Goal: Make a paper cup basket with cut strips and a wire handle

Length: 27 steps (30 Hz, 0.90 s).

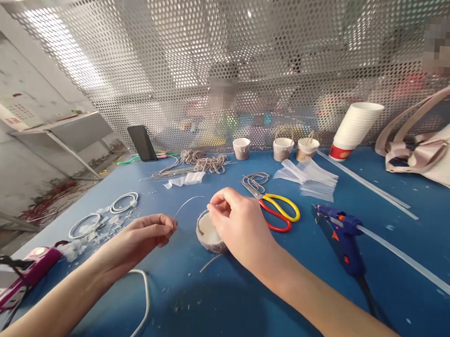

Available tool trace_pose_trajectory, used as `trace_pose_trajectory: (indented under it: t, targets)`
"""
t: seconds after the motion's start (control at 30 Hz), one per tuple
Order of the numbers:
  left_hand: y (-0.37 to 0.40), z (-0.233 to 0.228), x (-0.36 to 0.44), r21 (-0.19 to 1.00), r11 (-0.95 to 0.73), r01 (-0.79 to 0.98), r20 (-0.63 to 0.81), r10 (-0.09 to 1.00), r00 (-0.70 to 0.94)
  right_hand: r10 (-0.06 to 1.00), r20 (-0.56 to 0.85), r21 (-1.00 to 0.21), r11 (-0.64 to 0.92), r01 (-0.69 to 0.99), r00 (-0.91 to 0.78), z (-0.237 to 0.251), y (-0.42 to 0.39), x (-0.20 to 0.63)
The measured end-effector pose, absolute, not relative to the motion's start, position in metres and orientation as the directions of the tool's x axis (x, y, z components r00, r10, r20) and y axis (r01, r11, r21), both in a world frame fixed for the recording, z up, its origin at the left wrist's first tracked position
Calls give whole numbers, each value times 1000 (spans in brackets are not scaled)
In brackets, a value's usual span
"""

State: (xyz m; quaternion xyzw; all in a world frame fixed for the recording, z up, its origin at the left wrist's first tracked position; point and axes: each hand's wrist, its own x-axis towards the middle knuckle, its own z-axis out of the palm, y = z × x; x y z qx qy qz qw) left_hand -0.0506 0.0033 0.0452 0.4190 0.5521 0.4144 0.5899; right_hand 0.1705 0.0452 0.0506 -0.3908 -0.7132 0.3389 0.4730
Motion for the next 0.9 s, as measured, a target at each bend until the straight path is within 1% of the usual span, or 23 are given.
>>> trace_pose_trajectory:
  t: [0.13, 0.23, 0.33, 0.4, 0.47, 0.5, 0.57, 0.63, 0.7, 0.77, 0.83, 0.9]
  targets:
    - [3, 53, -51, 952, 304, -36, -302, 952, 50, 888, 381, -863, 441, 246, -257, 63, 41, 175]
    - [2, 57, -51, 950, 310, -33, -306, 947, 103, 888, 362, -846, 441, 300, -283, 75, 35, 181]
    - [-1, 61, -51, 955, 295, 39, -298, 944, 145, 871, 349, -811, 466, 355, -346, 83, 31, 188]
    - [-4, 65, -52, 957, 259, 134, -278, 949, 147, 834, 378, -753, 530, 391, -402, 85, 30, 193]
    - [-7, 70, -55, 943, 204, 263, -247, 959, 141, 767, 435, -653, 629, 422, -472, 85, 29, 199]
    - [-8, 74, -56, 925, 177, 335, -234, 963, 136, 719, 463, -581, 688, 435, -519, 85, 28, 201]
    - [-10, 81, -60, 869, 123, 479, -212, 968, 135, 587, 507, -396, 809, 434, -631, 83, 26, 207]
    - [-11, 88, -63, 792, 56, 608, -189, 969, 157, 460, 494, -216, 887, 408, -738, 78, 23, 211]
    - [-12, 95, -64, 703, -25, 711, -162, 967, 195, 385, 451, -93, 917, 387, -805, 72, 18, 213]
    - [-12, 100, -61, 614, -102, 783, -134, 964, 231, 368, 429, 7, 912, 410, -825, 63, 13, 212]
    - [-13, 103, -57, 547, -165, 821, -99, 961, 259, 379, 427, 96, 884, 458, -821, 55, 8, 211]
    - [-14, 103, -53, 514, -207, 832, -53, 961, 272, 416, 426, 129, 851, 509, -803, 49, 5, 210]
